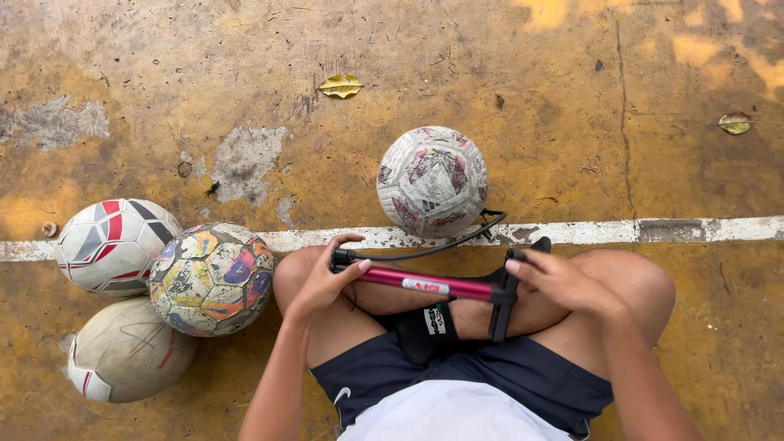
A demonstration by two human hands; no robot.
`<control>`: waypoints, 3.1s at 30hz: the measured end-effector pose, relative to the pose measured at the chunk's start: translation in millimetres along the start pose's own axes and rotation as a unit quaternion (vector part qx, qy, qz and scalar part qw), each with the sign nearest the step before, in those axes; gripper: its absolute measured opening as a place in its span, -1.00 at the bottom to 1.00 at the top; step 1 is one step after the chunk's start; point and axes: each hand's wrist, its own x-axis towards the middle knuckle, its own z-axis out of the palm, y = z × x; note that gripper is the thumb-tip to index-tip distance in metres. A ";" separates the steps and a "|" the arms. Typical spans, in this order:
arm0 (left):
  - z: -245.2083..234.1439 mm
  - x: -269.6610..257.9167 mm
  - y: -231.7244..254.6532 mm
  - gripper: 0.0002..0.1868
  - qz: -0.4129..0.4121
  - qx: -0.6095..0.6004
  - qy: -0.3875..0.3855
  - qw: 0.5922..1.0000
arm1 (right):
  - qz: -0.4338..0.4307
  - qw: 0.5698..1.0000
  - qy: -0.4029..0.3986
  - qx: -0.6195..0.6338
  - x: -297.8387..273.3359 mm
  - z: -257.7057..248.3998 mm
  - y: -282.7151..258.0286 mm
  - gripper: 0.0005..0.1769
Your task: The person sits on a concrete surface and uses a manual hand pump to inflate a soccer ball. They repeatedly pump the handle, pause to squeeze the ball to check firmness, and continue pumping until the ball is fully inflated. The person then removes the pump nozzle and tosses the ball aside.
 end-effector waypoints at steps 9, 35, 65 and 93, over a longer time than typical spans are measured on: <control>22.0 -45.2 112.0 -0.16 -0.073 0.337 -0.149 0.927 | -0.131 0.978 0.159 -0.033 36.8 -11.5 -105.2 0.10; 102.8 90.7 140.3 0.19 -0.018 0.008 0.067 0.998 | -0.133 0.972 0.193 -0.027 160.4 -1.5 -118.2 0.13; 109.7 207.0 91.5 -0.38 0.427 0.385 0.165 0.801 | -0.379 0.822 0.385 -0.181 222.2 -16.3 -104.8 -0.17; 93.0 71.3 106.7 0.20 0.169 0.187 0.068 0.965 | -0.209 0.931 0.290 0.081 112.9 16.0 -98.9 0.06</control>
